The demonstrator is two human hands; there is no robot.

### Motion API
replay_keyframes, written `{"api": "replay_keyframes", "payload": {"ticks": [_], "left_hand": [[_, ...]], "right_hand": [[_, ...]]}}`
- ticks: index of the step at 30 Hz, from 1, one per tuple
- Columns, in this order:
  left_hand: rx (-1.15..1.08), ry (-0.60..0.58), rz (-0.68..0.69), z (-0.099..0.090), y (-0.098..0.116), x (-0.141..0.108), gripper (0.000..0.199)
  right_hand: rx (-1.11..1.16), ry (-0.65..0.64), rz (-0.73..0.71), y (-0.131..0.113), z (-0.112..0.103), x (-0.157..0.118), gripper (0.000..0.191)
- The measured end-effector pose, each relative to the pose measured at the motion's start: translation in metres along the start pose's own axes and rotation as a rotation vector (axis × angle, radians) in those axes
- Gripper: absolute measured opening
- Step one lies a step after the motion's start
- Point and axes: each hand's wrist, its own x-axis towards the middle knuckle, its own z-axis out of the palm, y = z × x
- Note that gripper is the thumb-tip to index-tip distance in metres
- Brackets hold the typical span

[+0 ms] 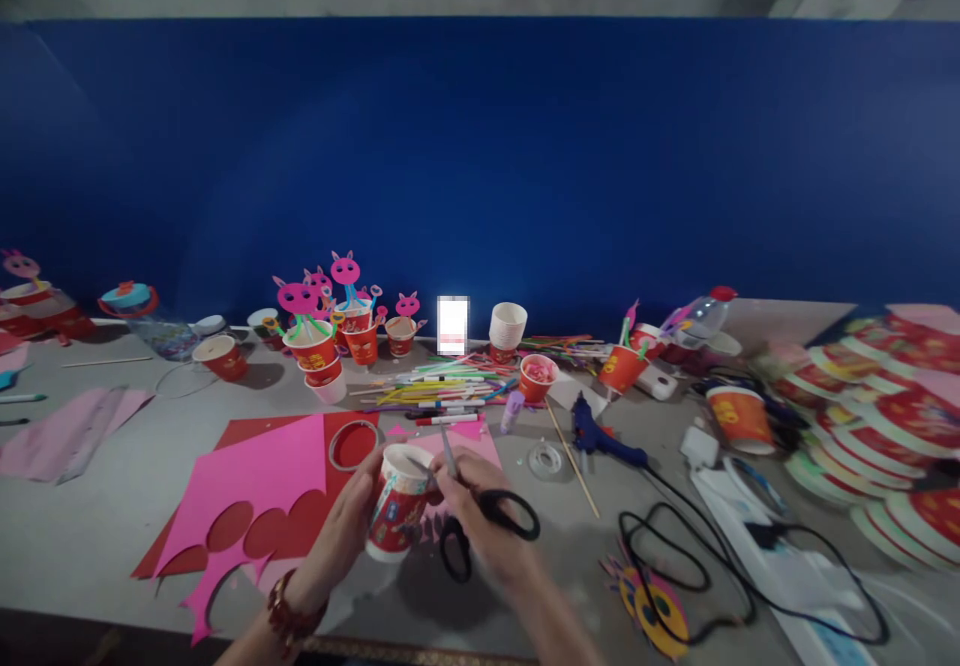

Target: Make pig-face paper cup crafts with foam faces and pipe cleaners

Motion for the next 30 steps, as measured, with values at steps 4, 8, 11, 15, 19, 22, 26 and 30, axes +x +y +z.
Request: {"api": "replay_keyframes", "payload": {"ticks": [4,8,11,15,19,22,26,30], "left_hand": [[0.257,-0.052,0.184,-0.004,0.001,0.000,0.063],[0.194,-0.095,0.214,-0.012,-0.009,0.001,0.063],[0.073,-0.159,0.137,-0.018,-0.019,0.001,0.061],[0.048,-0.076,0.030,-0.017,-0.032,0.002,0.056],[0.236,0.147,0.090,-0.013,-0.042,0.001,0.054],[0.209,0.205,0.045,-0.012,-0.048,0.001,0.060],[-0.021,0.300,-0.132,-0.007,-0.049,0.006,0.059],[-0.141,0.217,-0.122,0.001,-0.040,0.007,0.058]], "right_hand": [[-0.162,-0.071,-0.094,-0.008,-0.003,-0.002,0.023],[0.015,-0.100,-0.132,-0.001,-0.009,-0.004,0.026],[0.126,-0.106,-0.101,0.005,-0.015,-0.004,0.028],[0.047,-0.115,-0.119,0.003,-0.015,-0.002,0.027],[-0.007,-0.060,-0.045,-0.003,-0.006,0.000,0.030],[0.119,-0.036,0.064,-0.002,-0.001,0.001,0.032],[0.341,0.042,0.192,0.006,0.000,0.001,0.038],[0.284,0.068,0.151,0.008,-0.002,0.001,0.034]]}}
